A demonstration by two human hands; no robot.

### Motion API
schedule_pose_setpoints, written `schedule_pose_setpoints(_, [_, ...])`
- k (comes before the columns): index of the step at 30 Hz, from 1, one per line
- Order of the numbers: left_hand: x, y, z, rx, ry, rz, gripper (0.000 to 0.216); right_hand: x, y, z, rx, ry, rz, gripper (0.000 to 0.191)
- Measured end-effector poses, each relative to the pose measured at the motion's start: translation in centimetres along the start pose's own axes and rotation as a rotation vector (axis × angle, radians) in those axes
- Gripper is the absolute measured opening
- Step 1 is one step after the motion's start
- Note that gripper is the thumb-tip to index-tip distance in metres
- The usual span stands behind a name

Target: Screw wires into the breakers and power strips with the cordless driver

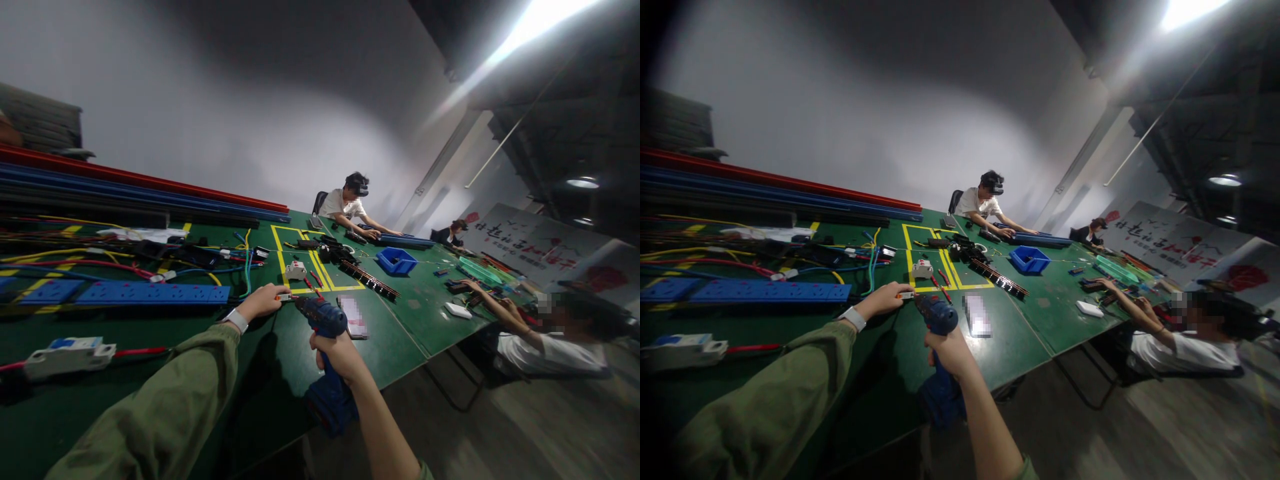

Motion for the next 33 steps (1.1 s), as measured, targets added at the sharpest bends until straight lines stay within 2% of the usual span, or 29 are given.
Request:
schedule_pose_setpoints(8, [-0.19, -0.26, -0.13, 0.003, 0.001, -0.040, 0.054, -0.41, -0.87, 0.34, 0.057, 0.000, 0.012, 0.019])
schedule_pose_setpoints(17, [0.08, -0.01, 0.03, 0.032, -0.020, -0.023, 0.055, -0.25, -0.28, 0.15, 0.047, -0.006, 0.008, 0.016])
schedule_pose_setpoints(24, [0.22, 0.39, 0.16, 0.009, -0.030, -0.001, 0.059, -0.48, -0.86, 0.38, 0.067, -0.017, 0.017, 0.015])
schedule_pose_setpoints(33, [-0.10, -0.15, -0.18, 0.023, -0.037, -0.006, 0.057, -0.19, 0.03, -0.21, -0.011, -0.006, 0.033, 0.020])
Point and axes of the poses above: each hand's wrist, its own z-axis towards the middle knuckle, its own x-axis out of the palm, y = z × x, the point moved 7 cm from there along z, towards the middle knuckle, and after that the axes turned 4 degrees about x, right-handed, at the moved point
